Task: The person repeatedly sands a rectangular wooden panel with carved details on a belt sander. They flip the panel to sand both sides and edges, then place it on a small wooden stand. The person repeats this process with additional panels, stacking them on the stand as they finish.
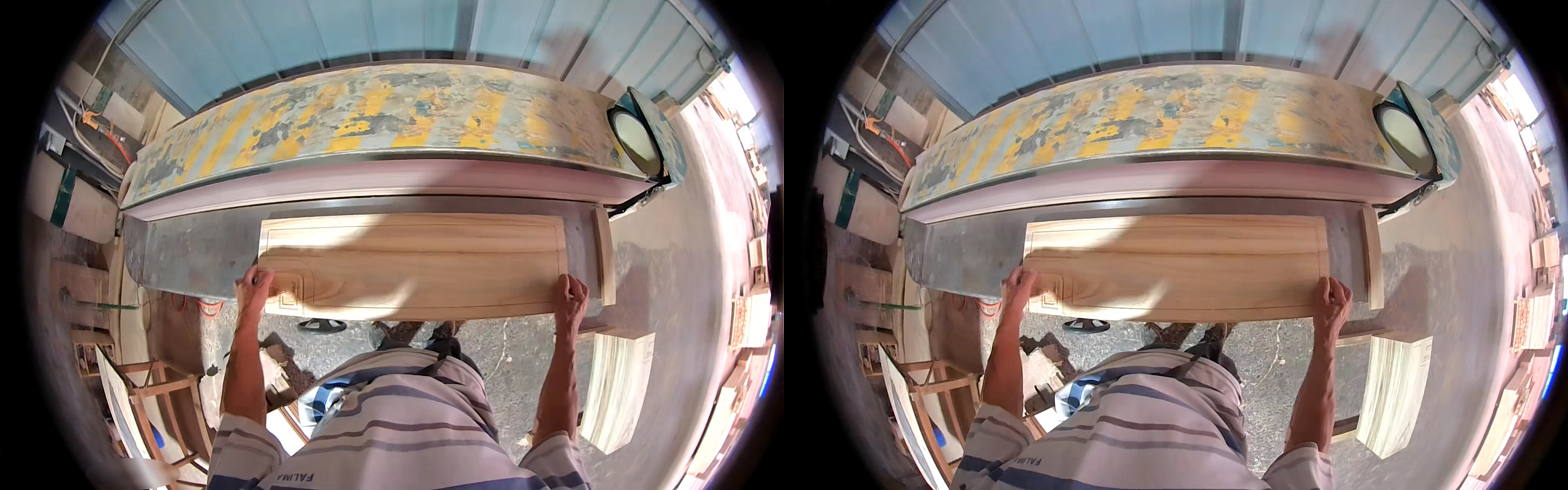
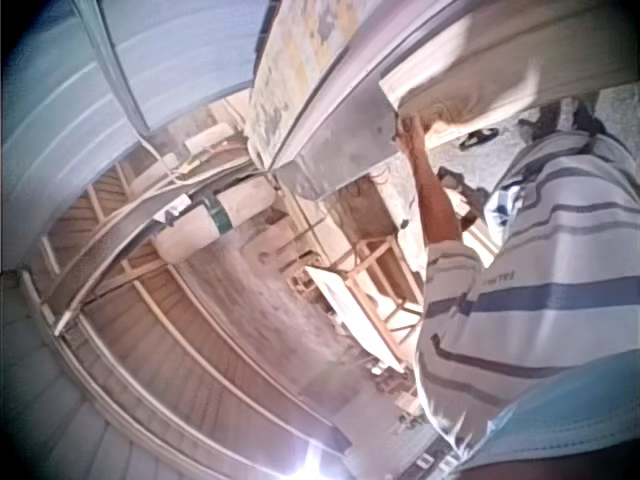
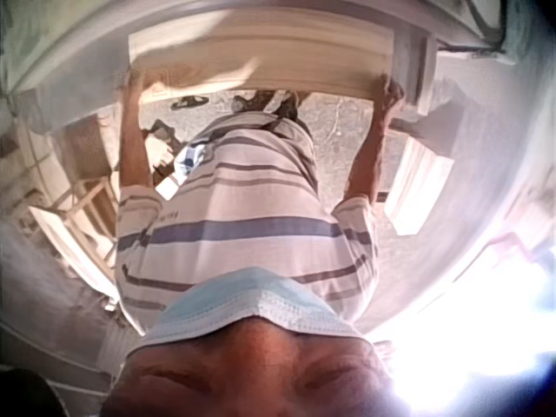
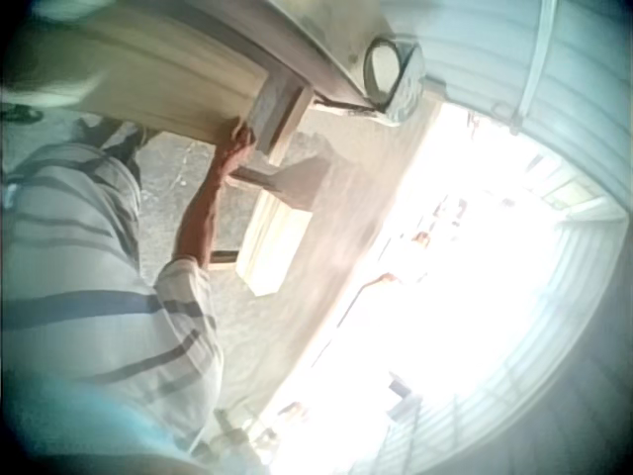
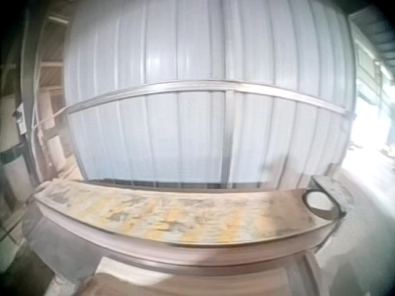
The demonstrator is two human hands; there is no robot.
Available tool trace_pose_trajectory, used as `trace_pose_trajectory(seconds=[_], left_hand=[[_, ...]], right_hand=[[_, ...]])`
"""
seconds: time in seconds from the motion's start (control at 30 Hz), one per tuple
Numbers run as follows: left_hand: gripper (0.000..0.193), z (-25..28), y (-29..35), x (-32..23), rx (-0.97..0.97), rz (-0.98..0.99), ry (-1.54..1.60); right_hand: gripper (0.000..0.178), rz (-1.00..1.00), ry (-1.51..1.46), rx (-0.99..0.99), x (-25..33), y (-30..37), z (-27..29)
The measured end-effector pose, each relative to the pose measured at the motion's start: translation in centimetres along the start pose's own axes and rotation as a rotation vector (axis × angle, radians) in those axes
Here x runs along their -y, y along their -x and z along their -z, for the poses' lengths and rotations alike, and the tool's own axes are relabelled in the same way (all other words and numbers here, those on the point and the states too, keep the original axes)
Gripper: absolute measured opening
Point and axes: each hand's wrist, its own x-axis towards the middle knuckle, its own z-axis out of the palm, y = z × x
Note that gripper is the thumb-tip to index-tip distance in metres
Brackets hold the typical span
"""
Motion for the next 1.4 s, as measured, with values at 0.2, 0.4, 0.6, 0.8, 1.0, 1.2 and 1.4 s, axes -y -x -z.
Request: trace_pose_trajectory(seconds=[0.2, 0.4, 0.6, 0.8, 1.0, 1.2, 1.4], left_hand=[[0.06, 1.8, 5.4, 2.0, 0.148, 0.284, 0.284], [0.06, 1.6, 6.7, -1.3, 0.23, 0.489, 0.599], [0.06, 1.1, 4.1, -3.5, 0.235, 0.476, 0.554], [0.063, -0.2, 2.5, -3.3, 0.21, 0.433, 0.639], [0.063, 0.7, 0.1, 1.1, 0.161, 0.514, 0.653], [0.058, 3.8, -3.4, 4.2, 0.246, 0.488, 0.663], [0.06, 2.9, -4.5, 7.7, 0.187, 0.547, 0.663]], right_hand=[[0.034, -0.024, -0.298, -0.152, -0.5, 1.6, -1.4], [0.036, -0.077, -0.515, -0.235, 2.7, 0.6, -2.2], [0.03, -0.136, -0.748, -0.251, 1.7, -2.1, -3.9], [0.028, -0.245, -0.769, -0.373, 4.4, -3.2, -4.9], [0.027, -0.249, -0.796, -0.372, 4.0, -1.2, -7.8], [0.029, -0.253, -0.577, -0.273, 8.8, 3.1, -9.1], [0.029, -0.292, -0.567, -0.311, 9.7, 2.7, -9.3]])
